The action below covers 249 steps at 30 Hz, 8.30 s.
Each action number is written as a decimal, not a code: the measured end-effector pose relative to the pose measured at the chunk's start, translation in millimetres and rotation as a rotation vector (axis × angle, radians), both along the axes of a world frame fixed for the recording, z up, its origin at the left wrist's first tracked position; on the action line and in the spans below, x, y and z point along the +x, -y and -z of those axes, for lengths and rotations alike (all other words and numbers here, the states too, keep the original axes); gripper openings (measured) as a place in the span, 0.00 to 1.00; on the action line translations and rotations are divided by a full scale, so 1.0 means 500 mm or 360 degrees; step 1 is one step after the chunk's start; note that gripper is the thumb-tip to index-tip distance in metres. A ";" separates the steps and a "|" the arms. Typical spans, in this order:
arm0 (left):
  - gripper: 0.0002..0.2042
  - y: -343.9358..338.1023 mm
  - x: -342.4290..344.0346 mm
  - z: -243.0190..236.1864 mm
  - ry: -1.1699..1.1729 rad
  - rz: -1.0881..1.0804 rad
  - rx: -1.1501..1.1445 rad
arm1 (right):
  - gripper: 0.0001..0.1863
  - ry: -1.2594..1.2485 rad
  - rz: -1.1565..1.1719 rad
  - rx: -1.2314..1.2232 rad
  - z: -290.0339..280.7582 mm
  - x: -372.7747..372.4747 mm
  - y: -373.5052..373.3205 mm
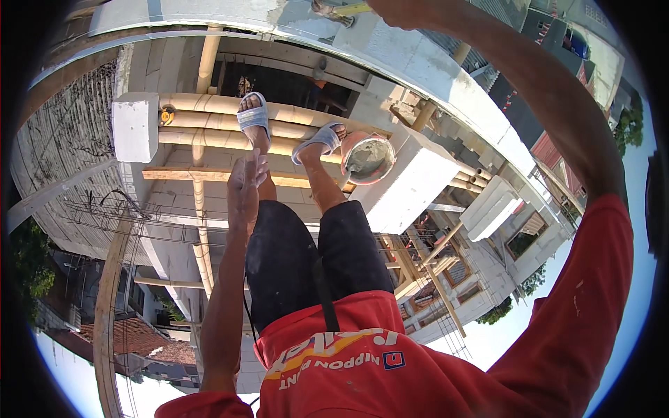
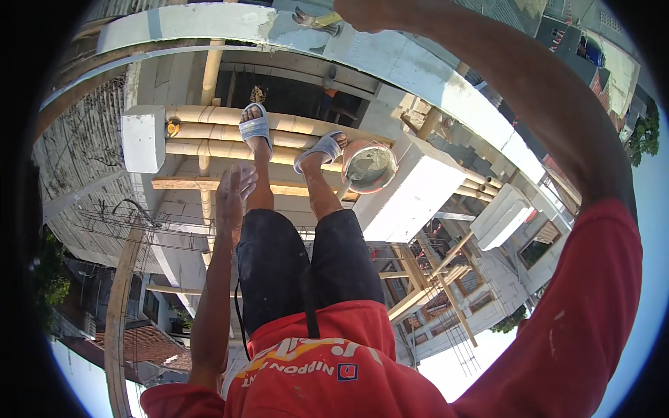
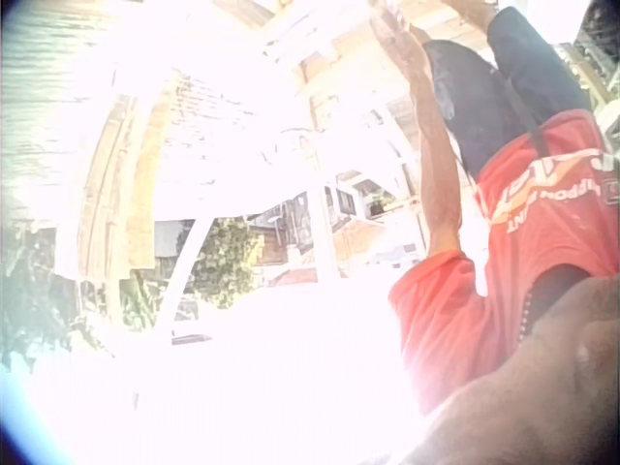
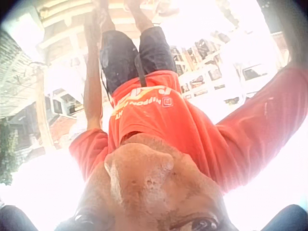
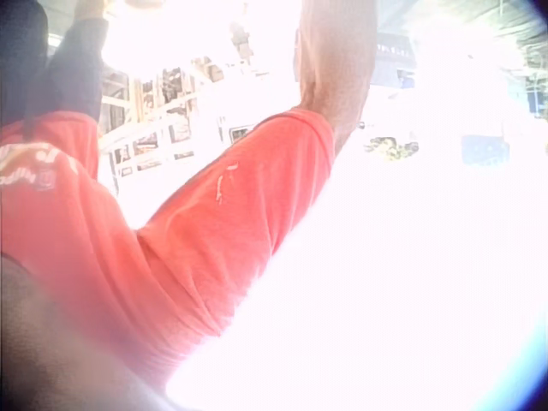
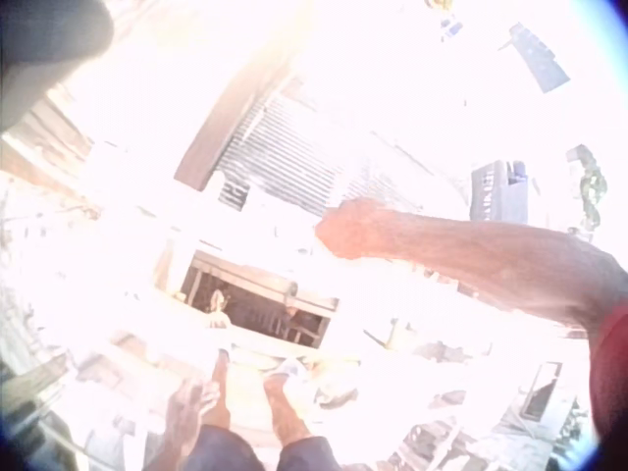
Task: The person applies mortar along an elevated structure using a trowel, places lightweight concrete blocks onto the mortar by hand, and taps them level using a hammer. The person then adds mortar between the blocks and checks their alignment against a guide wire.
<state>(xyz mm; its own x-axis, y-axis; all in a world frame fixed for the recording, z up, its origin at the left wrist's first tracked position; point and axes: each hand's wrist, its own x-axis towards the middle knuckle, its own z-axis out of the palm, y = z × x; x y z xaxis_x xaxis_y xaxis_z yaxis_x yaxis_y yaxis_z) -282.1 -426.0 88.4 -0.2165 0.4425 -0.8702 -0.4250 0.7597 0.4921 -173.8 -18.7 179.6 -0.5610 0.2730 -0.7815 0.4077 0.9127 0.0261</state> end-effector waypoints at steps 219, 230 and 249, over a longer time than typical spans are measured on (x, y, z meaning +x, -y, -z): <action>0.48 -0.845 0.254 0.085 -0.0533 0.2939 0.0221 | 0.27 -0.0845 0.4293 0.0454 0.442 0.514 1.351; 0.48 -0.806 0.327 0.075 -0.0836 0.2745 -0.0012 | 0.30 -0.1019 0.5240 -0.0524 0.446 0.463 1.337; 0.53 -0.830 0.300 0.136 -0.1014 0.2736 -0.0007 | 0.22 -0.3790 0.5330 -0.0466 0.635 0.722 0.468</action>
<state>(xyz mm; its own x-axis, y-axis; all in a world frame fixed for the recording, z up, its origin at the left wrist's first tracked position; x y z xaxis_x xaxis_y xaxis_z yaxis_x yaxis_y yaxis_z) -131.9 -11.0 20.6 0.1621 0.5037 -0.8485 0.9641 0.1026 0.2451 186.9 -252.9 -137.7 0.4118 0.2657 -0.8717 -0.9086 0.1936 -0.3702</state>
